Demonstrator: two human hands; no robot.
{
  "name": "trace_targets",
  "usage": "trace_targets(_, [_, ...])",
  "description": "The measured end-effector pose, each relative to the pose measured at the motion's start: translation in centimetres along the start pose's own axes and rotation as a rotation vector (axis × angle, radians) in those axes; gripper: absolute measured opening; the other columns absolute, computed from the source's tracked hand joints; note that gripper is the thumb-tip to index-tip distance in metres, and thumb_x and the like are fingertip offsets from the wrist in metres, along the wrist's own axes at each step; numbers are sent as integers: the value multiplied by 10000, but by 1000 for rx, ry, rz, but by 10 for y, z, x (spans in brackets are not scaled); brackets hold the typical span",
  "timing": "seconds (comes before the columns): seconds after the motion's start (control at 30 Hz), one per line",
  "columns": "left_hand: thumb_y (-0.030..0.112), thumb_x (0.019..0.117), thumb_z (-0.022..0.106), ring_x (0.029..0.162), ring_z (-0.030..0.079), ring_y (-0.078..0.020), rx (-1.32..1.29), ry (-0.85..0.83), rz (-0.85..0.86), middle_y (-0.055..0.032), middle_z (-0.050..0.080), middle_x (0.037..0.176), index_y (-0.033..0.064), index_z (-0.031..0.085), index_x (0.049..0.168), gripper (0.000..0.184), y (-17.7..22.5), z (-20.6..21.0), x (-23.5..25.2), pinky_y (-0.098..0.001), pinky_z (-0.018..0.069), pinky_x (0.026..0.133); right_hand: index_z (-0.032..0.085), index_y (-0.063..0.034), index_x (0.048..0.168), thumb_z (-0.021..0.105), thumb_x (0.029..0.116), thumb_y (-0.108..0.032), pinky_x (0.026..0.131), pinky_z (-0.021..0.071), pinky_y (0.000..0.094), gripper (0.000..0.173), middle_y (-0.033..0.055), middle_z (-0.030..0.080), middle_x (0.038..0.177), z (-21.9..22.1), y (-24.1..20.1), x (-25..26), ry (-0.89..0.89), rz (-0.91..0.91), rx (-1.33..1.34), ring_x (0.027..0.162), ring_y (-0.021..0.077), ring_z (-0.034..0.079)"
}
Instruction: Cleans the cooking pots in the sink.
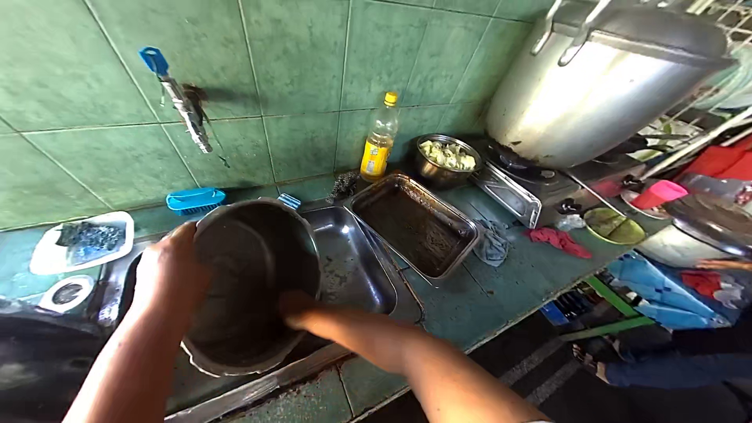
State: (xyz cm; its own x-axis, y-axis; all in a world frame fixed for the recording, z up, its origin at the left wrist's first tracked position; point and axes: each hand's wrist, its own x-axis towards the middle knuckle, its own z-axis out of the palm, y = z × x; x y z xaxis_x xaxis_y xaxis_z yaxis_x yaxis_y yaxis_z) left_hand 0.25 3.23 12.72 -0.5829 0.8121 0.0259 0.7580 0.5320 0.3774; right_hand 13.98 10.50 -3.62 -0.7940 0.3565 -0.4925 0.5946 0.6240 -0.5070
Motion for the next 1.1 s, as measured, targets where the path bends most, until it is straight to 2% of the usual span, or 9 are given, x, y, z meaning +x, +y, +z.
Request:
trace_targets(0.23, [-6,900,724,1113,622,-547,31,-165,-124,-357,645,1139,-84,603,1226,357,-39,13,43,-717,474,924,757,-5,1111,656,880,68,947,566,550,263,252,640,1295,-99,74,7,880,-195,-289,1213,430,624])
trace_targets(0.4, [-28,926,674,1275,553,-533,-12,-94,-193,-360,547,1375,-85,480,1417,532,-91,80,20,-681,460,1014,781,-21,1081,663,831,32,892,578,505,281,213,686,1114,-112,69,13,1013,-198,-54,1038,349,684])
trace_targets(0.5, [108,984,643,1543,164,-517,134,-101,115,-321,271,1634,-69,427,1517,602,-90,102,-14,-777,74,1177,784,-5,1047,667,841,33,876,592,491,240,212,700,1095,-102,63,16,1065,-219,17,1002,330,704])
trace_targets(0.57, [471,1091,415,1515,295,-479,255,-392,221,-310,472,1522,-67,574,1402,642,-69,93,-40,-716,13,1220,789,-6,1016,673,823,44,857,600,473,230,203,706,1063,-97,64,19,1108,-257,43,969,315,709])
trace_targets(0.67, [678,1048,117,1211,622,-465,290,-918,195,-292,690,1168,-68,691,1118,943,-36,84,-49,-675,408,1058,777,4,1045,673,852,12,912,578,499,220,218,703,1106,-116,58,22,1110,-183,169,1035,335,695])
trace_targets(0.77, [600,1084,272,1075,649,-466,-86,-1058,261,-306,674,1082,-60,676,1141,775,-6,114,-47,-675,473,941,762,-12,1150,653,930,-73,980,544,522,253,244,678,1198,-157,55,40,1138,-54,248,1131,367,658])
trace_targets(0.87, [315,1114,407,1132,645,-431,-272,-902,258,-282,647,1207,-17,478,1450,478,42,134,-49,-610,487,999,685,-15,1325,552,1069,-263,1102,460,526,381,255,638,1327,-200,44,59,1053,-1,296,1293,382,578])
trace_targets(0.93, [127,1099,370,1106,689,-411,-37,-722,276,-243,661,1248,27,349,1550,463,66,131,-62,-548,546,955,705,8,1200,426,1104,-407,1046,471,577,509,232,660,1272,-223,28,62,924,53,314,1242,373,610])
trace_targets(1.1, [33,973,546,635,733,-308,237,-83,477,-136,721,759,5,624,1365,400,35,160,-78,-429,591,560,664,29,821,371,1114,-389,807,518,566,589,198,683,864,-274,-67,43,965,-81,180,921,344,689])
